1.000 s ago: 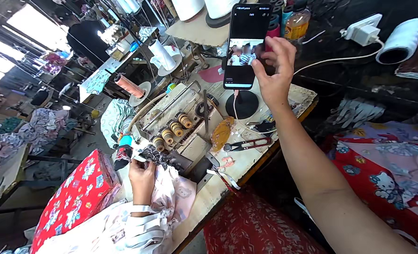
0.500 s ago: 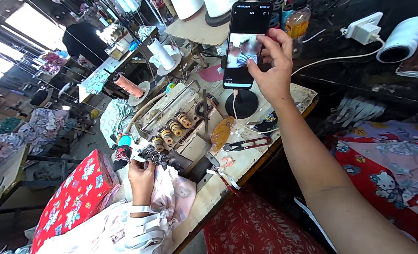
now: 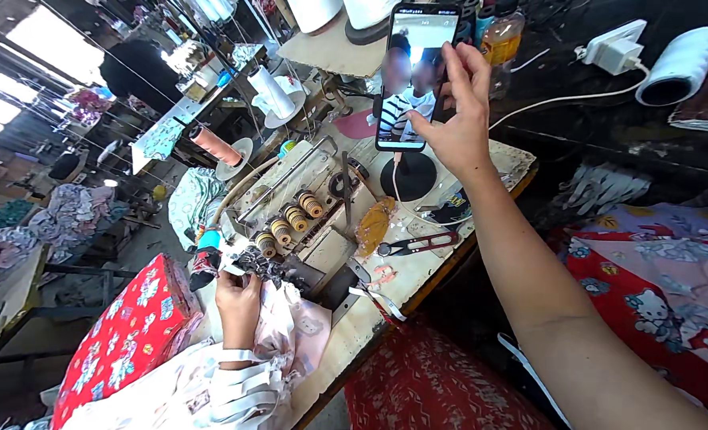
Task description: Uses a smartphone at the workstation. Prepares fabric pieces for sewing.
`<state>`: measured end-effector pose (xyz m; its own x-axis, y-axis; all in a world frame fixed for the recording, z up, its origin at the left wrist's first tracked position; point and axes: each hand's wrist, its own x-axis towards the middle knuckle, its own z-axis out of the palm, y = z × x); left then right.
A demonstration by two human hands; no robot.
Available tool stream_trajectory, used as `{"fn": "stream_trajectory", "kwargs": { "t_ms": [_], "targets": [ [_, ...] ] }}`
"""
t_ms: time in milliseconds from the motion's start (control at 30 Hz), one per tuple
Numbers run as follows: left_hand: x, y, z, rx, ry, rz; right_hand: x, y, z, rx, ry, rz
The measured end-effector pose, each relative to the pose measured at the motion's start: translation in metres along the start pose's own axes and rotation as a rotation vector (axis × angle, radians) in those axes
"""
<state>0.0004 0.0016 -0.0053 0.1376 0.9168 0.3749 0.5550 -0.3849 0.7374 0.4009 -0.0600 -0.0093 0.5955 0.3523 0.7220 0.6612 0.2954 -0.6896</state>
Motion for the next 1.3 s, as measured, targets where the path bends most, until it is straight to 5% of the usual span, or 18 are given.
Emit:
{"fn": "stream_trajectory", "kwargs": {
  "t_ms": [1300],
  "targets": [
    [0.000,0.001,0.000,-0.036,-0.002,0.013,-0.002,-0.007,0.014,-0.005,0.090,0.071]
  ]
}}
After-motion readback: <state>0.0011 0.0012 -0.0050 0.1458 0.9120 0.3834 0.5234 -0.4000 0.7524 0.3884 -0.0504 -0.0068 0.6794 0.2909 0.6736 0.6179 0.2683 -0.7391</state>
